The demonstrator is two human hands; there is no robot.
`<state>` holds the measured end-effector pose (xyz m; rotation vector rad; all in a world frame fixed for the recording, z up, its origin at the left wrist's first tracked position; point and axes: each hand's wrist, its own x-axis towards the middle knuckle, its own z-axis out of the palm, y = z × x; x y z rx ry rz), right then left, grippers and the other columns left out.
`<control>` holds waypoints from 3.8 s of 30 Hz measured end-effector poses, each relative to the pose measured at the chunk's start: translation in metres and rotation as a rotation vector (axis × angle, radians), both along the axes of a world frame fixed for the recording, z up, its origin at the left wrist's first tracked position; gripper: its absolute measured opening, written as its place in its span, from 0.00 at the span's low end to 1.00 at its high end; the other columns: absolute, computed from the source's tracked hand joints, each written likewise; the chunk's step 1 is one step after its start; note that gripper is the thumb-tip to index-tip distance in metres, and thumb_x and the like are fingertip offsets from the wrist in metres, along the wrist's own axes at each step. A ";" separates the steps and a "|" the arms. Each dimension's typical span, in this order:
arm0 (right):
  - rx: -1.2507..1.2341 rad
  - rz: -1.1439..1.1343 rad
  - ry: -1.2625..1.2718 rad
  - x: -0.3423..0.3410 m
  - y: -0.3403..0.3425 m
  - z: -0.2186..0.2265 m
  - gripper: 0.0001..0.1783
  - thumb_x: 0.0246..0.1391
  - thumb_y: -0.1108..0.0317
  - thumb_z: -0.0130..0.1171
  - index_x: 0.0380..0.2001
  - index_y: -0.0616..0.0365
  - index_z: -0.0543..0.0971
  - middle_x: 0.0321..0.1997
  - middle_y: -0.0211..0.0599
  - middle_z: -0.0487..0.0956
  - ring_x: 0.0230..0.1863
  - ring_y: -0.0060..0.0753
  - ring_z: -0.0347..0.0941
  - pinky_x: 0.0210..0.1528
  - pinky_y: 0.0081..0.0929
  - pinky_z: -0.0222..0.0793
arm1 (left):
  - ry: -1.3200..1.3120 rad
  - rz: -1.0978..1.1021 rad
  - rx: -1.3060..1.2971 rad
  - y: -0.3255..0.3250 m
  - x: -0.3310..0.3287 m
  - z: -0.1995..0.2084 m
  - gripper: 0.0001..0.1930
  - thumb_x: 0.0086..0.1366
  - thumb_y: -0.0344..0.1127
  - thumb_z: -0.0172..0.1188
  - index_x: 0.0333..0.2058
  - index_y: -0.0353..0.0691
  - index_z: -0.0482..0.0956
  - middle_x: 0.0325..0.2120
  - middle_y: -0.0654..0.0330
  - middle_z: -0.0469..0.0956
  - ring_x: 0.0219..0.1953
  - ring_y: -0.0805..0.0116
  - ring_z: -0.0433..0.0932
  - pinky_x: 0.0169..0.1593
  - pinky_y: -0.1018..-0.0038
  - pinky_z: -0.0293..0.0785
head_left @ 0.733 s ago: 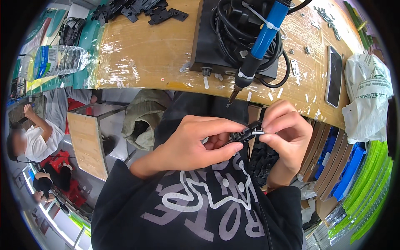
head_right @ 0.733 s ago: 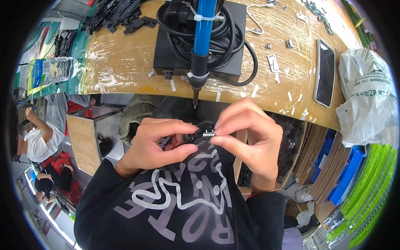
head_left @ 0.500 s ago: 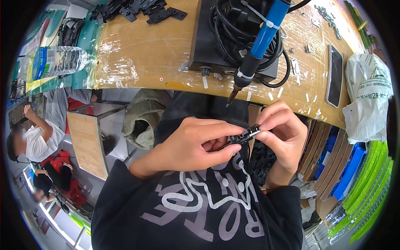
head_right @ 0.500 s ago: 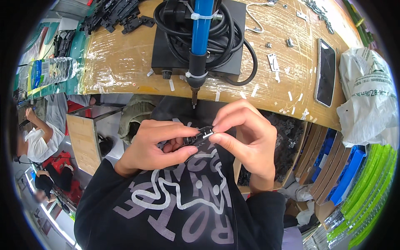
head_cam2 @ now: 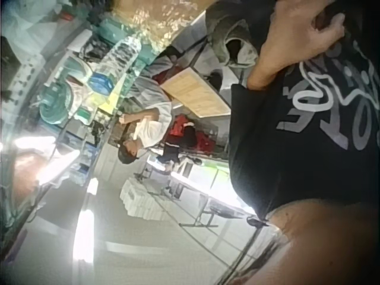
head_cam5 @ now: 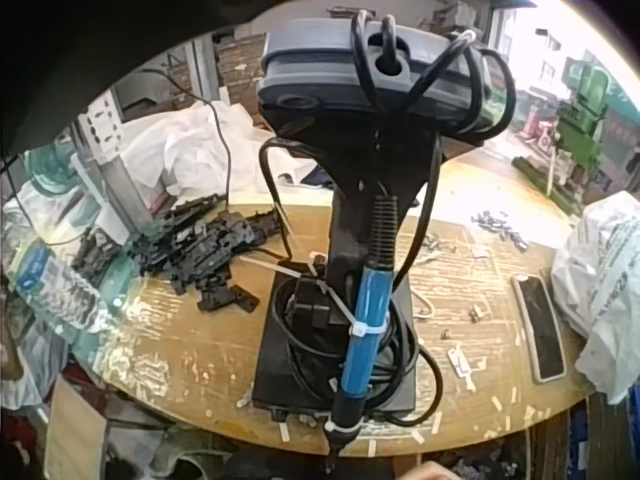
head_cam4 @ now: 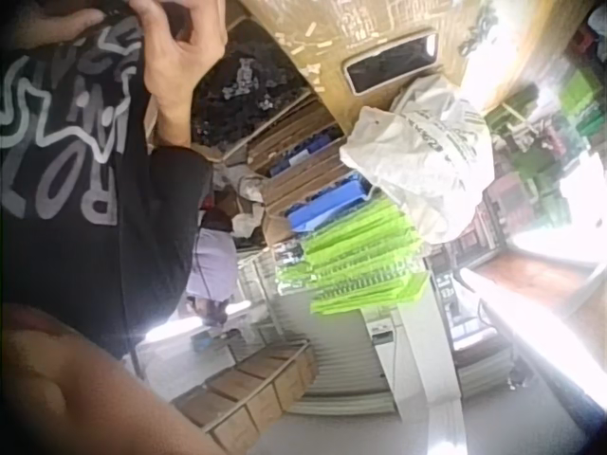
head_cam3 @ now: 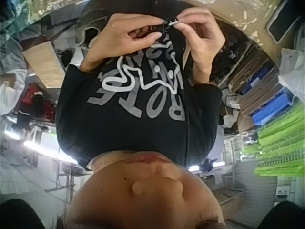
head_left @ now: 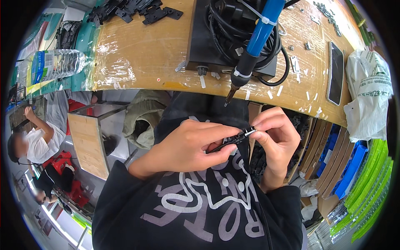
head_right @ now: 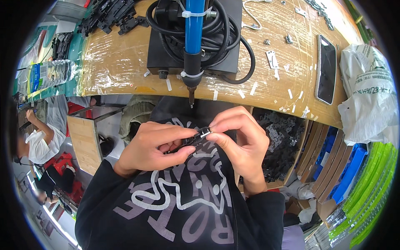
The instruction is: The person assembles small black plastic electronic housings by inserting tiny components into slots and pressing them into place. They repeatedly pick up housings from a pile, insert parts, and place the assembled units into a cardboard box. The work is performed at a cluttered workbench with a soldering iron visible but not used.
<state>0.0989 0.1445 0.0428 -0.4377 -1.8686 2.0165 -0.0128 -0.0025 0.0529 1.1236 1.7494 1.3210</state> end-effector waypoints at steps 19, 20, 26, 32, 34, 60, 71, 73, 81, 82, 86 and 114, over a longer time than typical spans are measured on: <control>0.112 0.244 0.249 0.009 -0.003 -0.018 0.05 0.36 0.72 0.60 0.23 0.58 0.77 0.27 0.30 0.77 0.29 0.29 0.67 0.41 0.34 0.58 | -1.196 -0.329 -0.045 -0.010 0.014 -0.043 0.15 0.58 0.34 0.49 0.41 0.34 0.60 0.31 0.65 0.64 0.30 0.81 0.65 0.33 0.84 0.63; 0.094 0.248 0.273 0.009 -0.004 -0.023 0.05 0.36 0.72 0.59 0.23 0.58 0.77 0.27 0.31 0.77 0.30 0.29 0.67 0.41 0.33 0.58 | -1.350 -0.363 -0.064 -0.010 0.015 -0.051 0.15 0.58 0.33 0.50 0.42 0.34 0.60 0.31 0.65 0.65 0.30 0.81 0.65 0.33 0.85 0.64; -0.010 0.140 0.249 0.011 -0.018 -0.052 0.05 0.40 0.75 0.57 0.25 0.61 0.74 0.30 0.38 0.76 0.34 0.32 0.66 0.38 0.26 0.60 | -1.649 -0.212 0.007 -0.016 0.021 -0.068 0.11 0.54 0.31 0.52 0.35 0.34 0.68 0.30 0.61 0.73 0.30 0.81 0.69 0.31 0.86 0.67; -0.546 -0.003 -0.183 0.011 -0.032 -0.061 0.12 0.45 0.79 0.51 0.36 0.65 0.66 0.26 0.39 0.72 0.28 0.28 0.70 0.31 0.20 0.67 | -1.034 0.248 -0.007 -0.008 0.016 -0.071 0.07 0.53 0.31 0.51 0.31 0.38 0.67 0.29 0.64 0.71 0.27 0.83 0.67 0.29 0.86 0.62; -0.699 0.103 -0.262 0.011 -0.030 -0.057 0.13 0.45 0.80 0.52 0.36 0.66 0.65 0.25 0.36 0.72 0.22 0.24 0.70 0.27 0.20 0.69 | -0.964 0.330 -0.008 -0.007 0.014 -0.074 0.07 0.54 0.30 0.50 0.32 0.37 0.68 0.27 0.65 0.70 0.26 0.83 0.66 0.29 0.86 0.61; -0.651 0.071 -0.282 0.008 -0.039 -0.039 0.11 0.43 0.80 0.54 0.32 0.66 0.67 0.21 0.33 0.71 0.19 0.24 0.70 0.19 0.17 0.66 | -0.920 0.294 0.014 -0.003 0.010 -0.064 0.06 0.54 0.29 0.49 0.31 0.35 0.67 0.24 0.66 0.67 0.26 0.84 0.65 0.29 0.85 0.61; -0.641 0.065 -0.277 0.008 -0.039 -0.041 0.11 0.43 0.79 0.54 0.32 0.65 0.67 0.20 0.33 0.71 0.19 0.23 0.70 0.19 0.17 0.66 | -0.875 0.285 0.003 -0.002 0.009 -0.064 0.07 0.54 0.30 0.50 0.32 0.35 0.67 0.24 0.66 0.67 0.26 0.84 0.64 0.29 0.86 0.60; -0.642 0.064 -0.278 0.008 -0.040 -0.042 0.11 0.43 0.79 0.54 0.32 0.65 0.67 0.20 0.32 0.71 0.19 0.23 0.70 0.19 0.17 0.66 | -0.877 0.287 0.003 -0.002 0.008 -0.063 0.07 0.54 0.30 0.50 0.32 0.35 0.67 0.24 0.66 0.67 0.26 0.84 0.64 0.28 0.86 0.60; -0.662 0.071 -0.288 0.006 -0.038 -0.050 0.10 0.43 0.79 0.54 0.32 0.65 0.67 0.20 0.31 0.71 0.19 0.20 0.69 0.19 0.17 0.66 | -0.857 0.309 -0.011 0.000 0.007 -0.065 0.08 0.54 0.31 0.50 0.32 0.35 0.67 0.24 0.66 0.67 0.25 0.84 0.64 0.28 0.86 0.60; -0.660 0.071 -0.289 0.005 -0.038 -0.050 0.10 0.44 0.79 0.54 0.32 0.65 0.67 0.20 0.31 0.71 0.19 0.20 0.69 0.19 0.17 0.66 | -0.863 0.323 -0.015 0.001 0.007 -0.066 0.08 0.54 0.31 0.50 0.32 0.35 0.67 0.24 0.66 0.67 0.25 0.84 0.64 0.28 0.86 0.60; -0.661 0.061 -0.278 0.004 -0.037 -0.048 0.10 0.44 0.79 0.54 0.32 0.65 0.67 0.20 0.31 0.71 0.19 0.20 0.68 0.19 0.17 0.65 | -0.845 0.311 -0.011 0.001 0.006 -0.062 0.08 0.54 0.31 0.50 0.33 0.34 0.67 0.24 0.66 0.67 0.25 0.84 0.64 0.28 0.86 0.60; -0.697 0.019 -0.270 0.002 -0.037 -0.047 0.09 0.43 0.79 0.54 0.31 0.65 0.68 0.19 0.31 0.71 0.16 0.21 0.68 0.16 0.16 0.63 | -0.864 0.356 -0.003 0.005 0.006 -0.059 0.05 0.54 0.28 0.49 0.30 0.35 0.67 0.23 0.66 0.68 0.24 0.84 0.66 0.27 0.86 0.62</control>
